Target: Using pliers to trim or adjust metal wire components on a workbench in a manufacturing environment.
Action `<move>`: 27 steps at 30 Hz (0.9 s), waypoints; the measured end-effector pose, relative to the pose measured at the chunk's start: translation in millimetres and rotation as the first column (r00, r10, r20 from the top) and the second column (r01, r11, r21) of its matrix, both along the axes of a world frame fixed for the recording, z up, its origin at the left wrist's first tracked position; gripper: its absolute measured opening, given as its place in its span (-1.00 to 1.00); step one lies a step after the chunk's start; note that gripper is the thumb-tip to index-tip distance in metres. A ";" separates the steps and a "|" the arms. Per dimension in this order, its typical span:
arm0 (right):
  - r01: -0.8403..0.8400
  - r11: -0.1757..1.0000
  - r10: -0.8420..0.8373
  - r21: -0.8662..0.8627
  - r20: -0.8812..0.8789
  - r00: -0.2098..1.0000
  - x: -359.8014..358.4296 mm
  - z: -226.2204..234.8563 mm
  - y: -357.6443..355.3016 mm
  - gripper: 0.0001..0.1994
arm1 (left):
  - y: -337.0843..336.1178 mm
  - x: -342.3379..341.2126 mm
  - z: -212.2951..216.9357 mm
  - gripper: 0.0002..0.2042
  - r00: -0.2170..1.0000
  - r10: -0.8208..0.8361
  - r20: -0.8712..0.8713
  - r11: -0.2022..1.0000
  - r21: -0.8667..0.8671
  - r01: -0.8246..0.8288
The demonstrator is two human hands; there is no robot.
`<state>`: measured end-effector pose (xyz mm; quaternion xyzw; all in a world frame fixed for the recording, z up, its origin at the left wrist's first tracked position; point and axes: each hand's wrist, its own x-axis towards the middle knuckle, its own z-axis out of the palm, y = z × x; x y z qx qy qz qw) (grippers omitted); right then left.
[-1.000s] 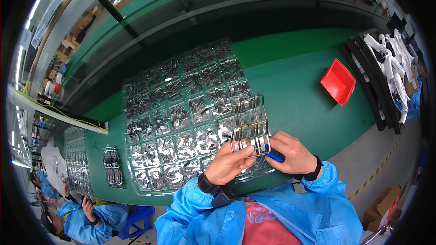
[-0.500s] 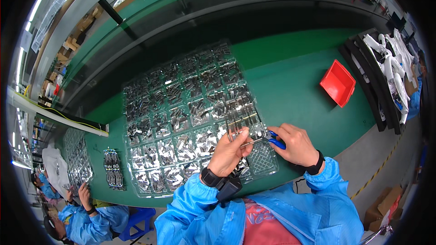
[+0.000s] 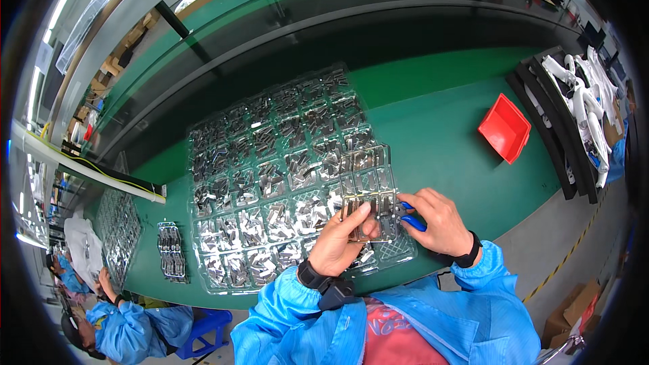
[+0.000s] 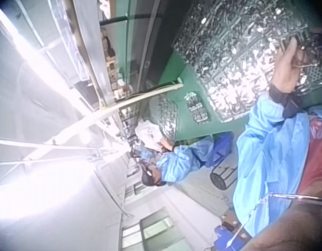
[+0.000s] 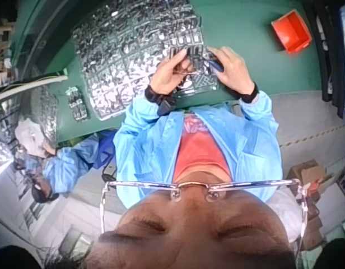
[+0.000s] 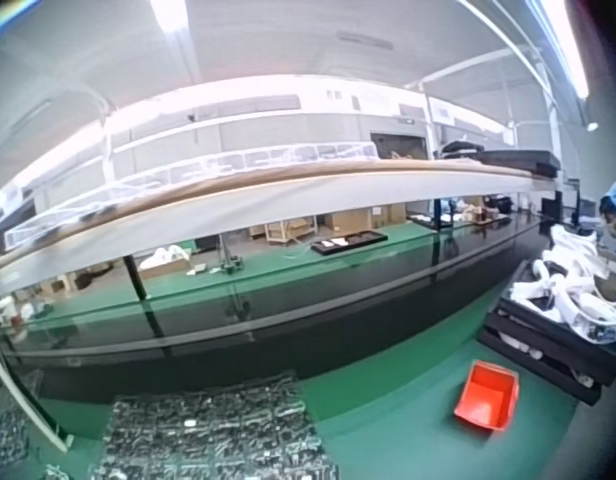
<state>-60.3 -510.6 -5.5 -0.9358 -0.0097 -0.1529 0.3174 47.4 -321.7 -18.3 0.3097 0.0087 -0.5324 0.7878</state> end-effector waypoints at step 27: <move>0.036 0.999 -0.035 -0.037 0.011 0.999 1.3 -9.7 10.9 -0.53 | -9.1 -5.9 -11.0 -0.83 0.999 0.001 -0.043 0.995 0.097 0.003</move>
